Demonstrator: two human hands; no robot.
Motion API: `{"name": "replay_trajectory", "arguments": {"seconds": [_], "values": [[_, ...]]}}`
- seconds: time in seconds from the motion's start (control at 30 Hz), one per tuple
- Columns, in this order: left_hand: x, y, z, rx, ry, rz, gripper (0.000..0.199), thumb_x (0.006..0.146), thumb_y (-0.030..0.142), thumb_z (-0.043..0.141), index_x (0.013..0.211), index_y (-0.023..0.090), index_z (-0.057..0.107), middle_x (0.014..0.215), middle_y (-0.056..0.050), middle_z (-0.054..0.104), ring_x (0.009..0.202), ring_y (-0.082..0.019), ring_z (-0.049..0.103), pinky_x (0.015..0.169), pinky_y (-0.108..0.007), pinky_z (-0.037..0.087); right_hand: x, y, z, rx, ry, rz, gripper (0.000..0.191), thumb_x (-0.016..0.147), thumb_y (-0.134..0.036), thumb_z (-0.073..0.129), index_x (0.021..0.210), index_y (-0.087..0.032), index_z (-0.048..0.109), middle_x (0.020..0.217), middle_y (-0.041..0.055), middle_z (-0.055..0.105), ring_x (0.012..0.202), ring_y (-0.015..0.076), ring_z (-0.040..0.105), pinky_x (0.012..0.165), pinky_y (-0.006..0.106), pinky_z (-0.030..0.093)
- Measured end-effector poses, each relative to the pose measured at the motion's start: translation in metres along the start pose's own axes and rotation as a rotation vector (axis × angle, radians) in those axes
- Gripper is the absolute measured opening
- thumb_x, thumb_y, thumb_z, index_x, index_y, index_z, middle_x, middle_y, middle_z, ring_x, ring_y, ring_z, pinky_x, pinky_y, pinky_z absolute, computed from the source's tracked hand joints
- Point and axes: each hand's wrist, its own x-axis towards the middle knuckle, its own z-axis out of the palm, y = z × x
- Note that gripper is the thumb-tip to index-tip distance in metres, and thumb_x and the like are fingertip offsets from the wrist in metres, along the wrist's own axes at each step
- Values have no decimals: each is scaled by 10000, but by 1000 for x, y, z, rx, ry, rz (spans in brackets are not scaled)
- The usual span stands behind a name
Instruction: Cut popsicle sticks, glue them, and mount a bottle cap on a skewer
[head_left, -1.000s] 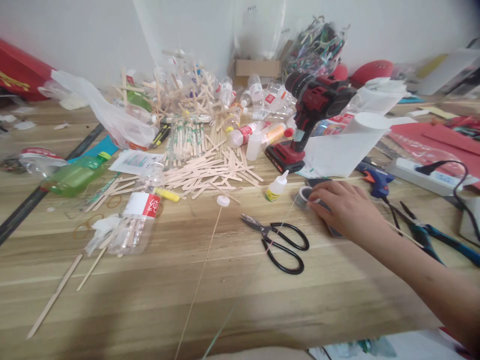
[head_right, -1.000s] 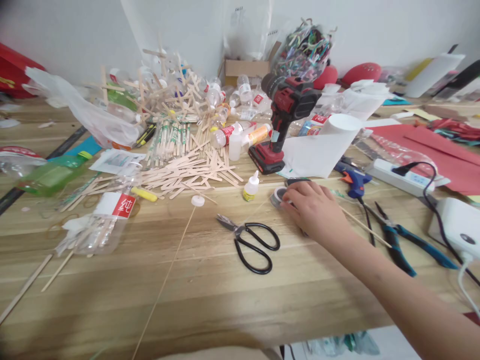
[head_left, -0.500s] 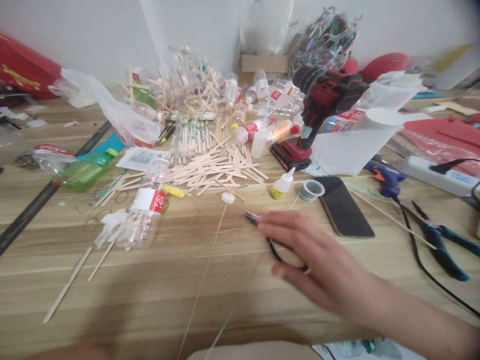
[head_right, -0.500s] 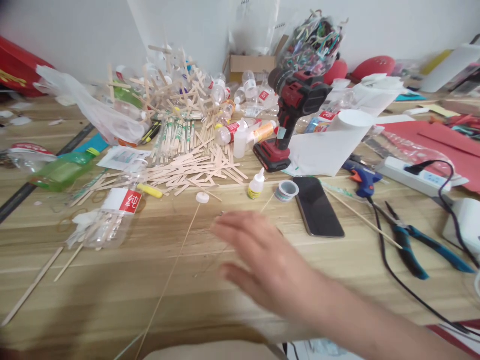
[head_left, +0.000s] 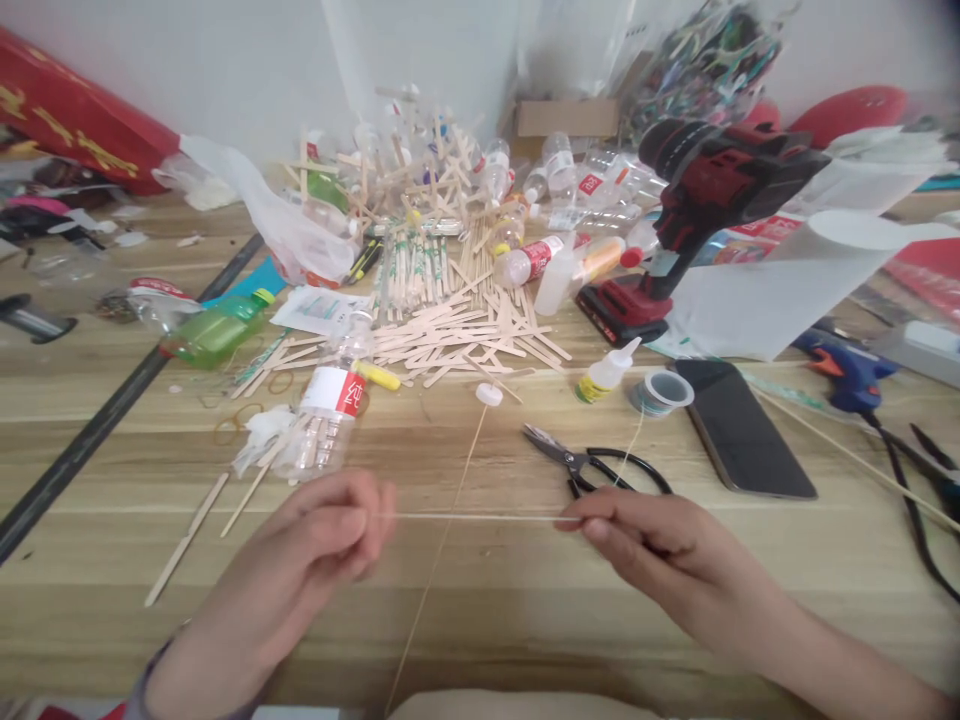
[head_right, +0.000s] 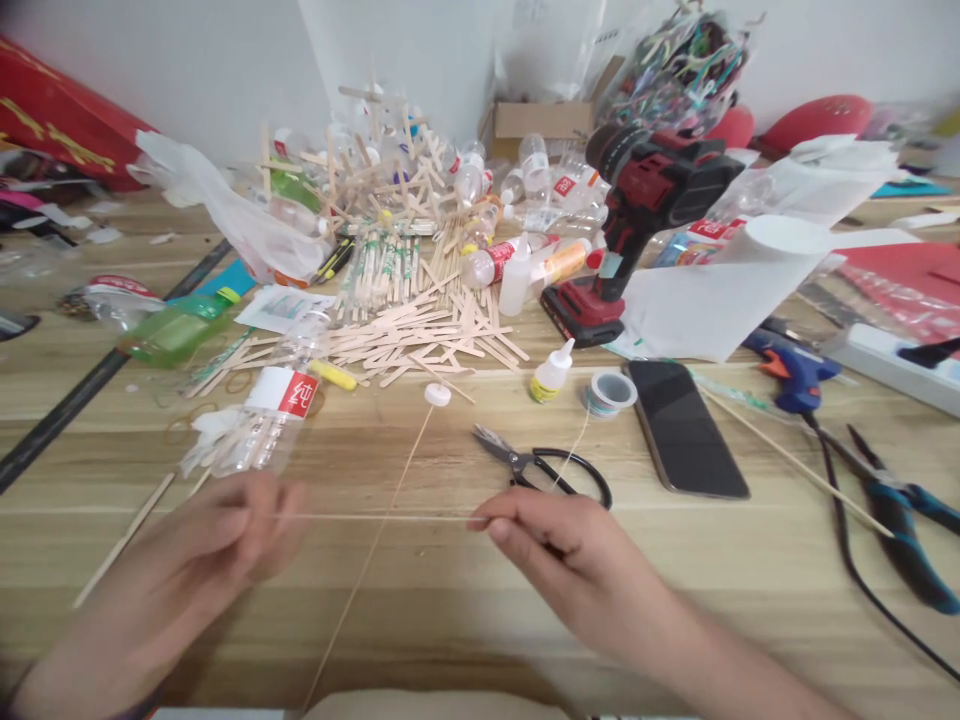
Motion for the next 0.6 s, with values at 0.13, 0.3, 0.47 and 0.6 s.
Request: {"name": "replay_trajectory", "arguments": {"seconds": [0.13, 0.3, 0.47, 0.6], "values": [[29, 18, 32, -116, -34, -55, 276, 769, 323, 594, 565, 186, 468, 543, 51, 410, 504, -86, 301, 480, -226, 231, 1, 13, -7, 18, 137, 137, 366, 871, -543, 554, 862, -245, 767, 587, 18, 605, 498, 157, 500, 433, 254, 390], [40, 8, 35, -85, 18, -57, 251, 762, 339, 592, 596, 178, 496, 569, 49, 454, 512, -80, 325, 492, -214, 236, 2, 25, -11, 209, 272, 248, 340, 833, -586, 595, 806, -280, 741, 454, -21, 424, 403, 147, 354, 362, 262, 264], [52, 9, 37, 42, 100, -60, 232, 786, 349, 572, 636, 175, 533, 576, 53, 451, 528, -84, 345, 508, -211, 250, 2, 33, -17, 362, 450, 288, 358, 860, -574, 578, 789, -243, 695, 433, -39, 374, 408, 145, 352, 392, 280, 316], [48, 3, 44, 254, 114, 4, 204, 842, 364, 528, 751, 190, 581, 610, 52, 448, 558, -103, 393, 530, -222, 304, 1, 23, -13, 182, 246, 235, 357, 927, -523, 514, 859, -220, 690, 491, -19, 511, 446, 139, 456, 410, 247, 351]]}}
